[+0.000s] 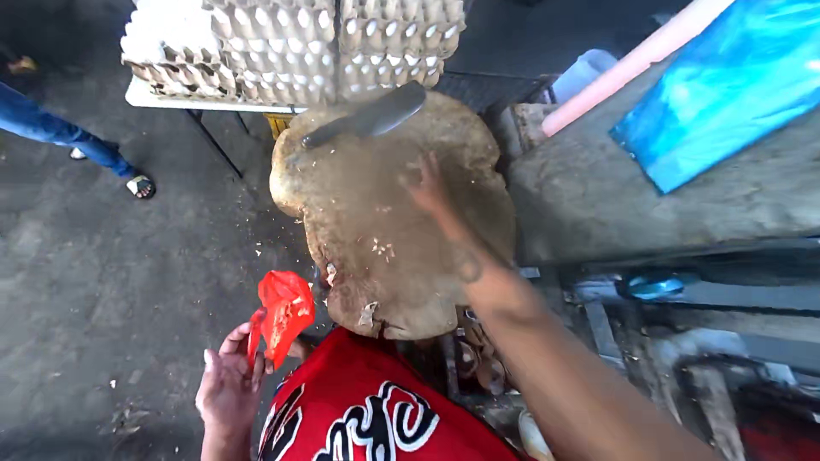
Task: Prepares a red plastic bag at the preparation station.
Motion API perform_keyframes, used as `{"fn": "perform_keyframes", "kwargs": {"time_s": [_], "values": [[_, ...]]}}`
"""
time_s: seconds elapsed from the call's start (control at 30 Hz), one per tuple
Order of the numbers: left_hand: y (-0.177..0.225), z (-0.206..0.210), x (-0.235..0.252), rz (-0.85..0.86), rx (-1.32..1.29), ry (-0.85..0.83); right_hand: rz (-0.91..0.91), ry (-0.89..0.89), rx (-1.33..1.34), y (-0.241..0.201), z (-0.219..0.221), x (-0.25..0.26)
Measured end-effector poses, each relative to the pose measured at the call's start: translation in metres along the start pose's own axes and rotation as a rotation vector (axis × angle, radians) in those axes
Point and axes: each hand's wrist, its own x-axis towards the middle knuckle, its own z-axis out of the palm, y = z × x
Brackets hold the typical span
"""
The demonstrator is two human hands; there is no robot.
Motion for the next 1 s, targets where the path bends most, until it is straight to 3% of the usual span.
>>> {"fn": "perform_keyframes", "kwargs": {"time_s": [0.07,0.13,0.23,0.3,0.43,0.53,0.63,0.8,0.87,0.93,1.0], "values": [[-0.013,-0.002,-0.004,-0.063,0.062,0.058,-0.087,-0.063,-0.066,0.016,0.006,0.017],[-0.023,0.0,-0.003,-0.121,0.09,0.098,-0.234,-0.088,-0.063,0.011,0.018,0.003],[-0.034,0.001,0.003,-0.179,0.127,0.101,-0.471,-0.13,-0.085,-0.011,0.044,-0.058],[-0.04,0.0,0.008,-0.218,0.139,0.072,-0.531,-0.2,-0.064,-0.023,0.064,-0.11],[-0.056,0.002,0.011,-0.33,0.164,0.058,-0.437,-0.335,-0.023,-0.035,0.091,-0.208],[-0.064,-0.001,0.011,-0.348,0.146,0.046,-0.434,-0.086,0.061,-0.042,0.116,-0.257],[-0.067,0.003,0.014,-0.38,0.088,0.042,-0.392,-0.099,0.222,-0.067,0.126,-0.28],[-0.068,0.006,0.015,-0.358,-0.043,0.059,-0.481,-0.237,0.747,-0.109,0.141,-0.293],[-0.064,0.003,0.016,-0.349,-0.098,0.084,-0.421,-0.08,0.677,-0.108,0.125,-0.286],[-0.063,0.003,0.016,-0.359,-0.113,0.074,-0.292,0.099,0.397,-0.085,0.103,-0.278],[-0.063,0.002,0.018,-0.363,-0.11,0.047,-0.126,0.058,0.15,-0.06,0.091,-0.282]]}}
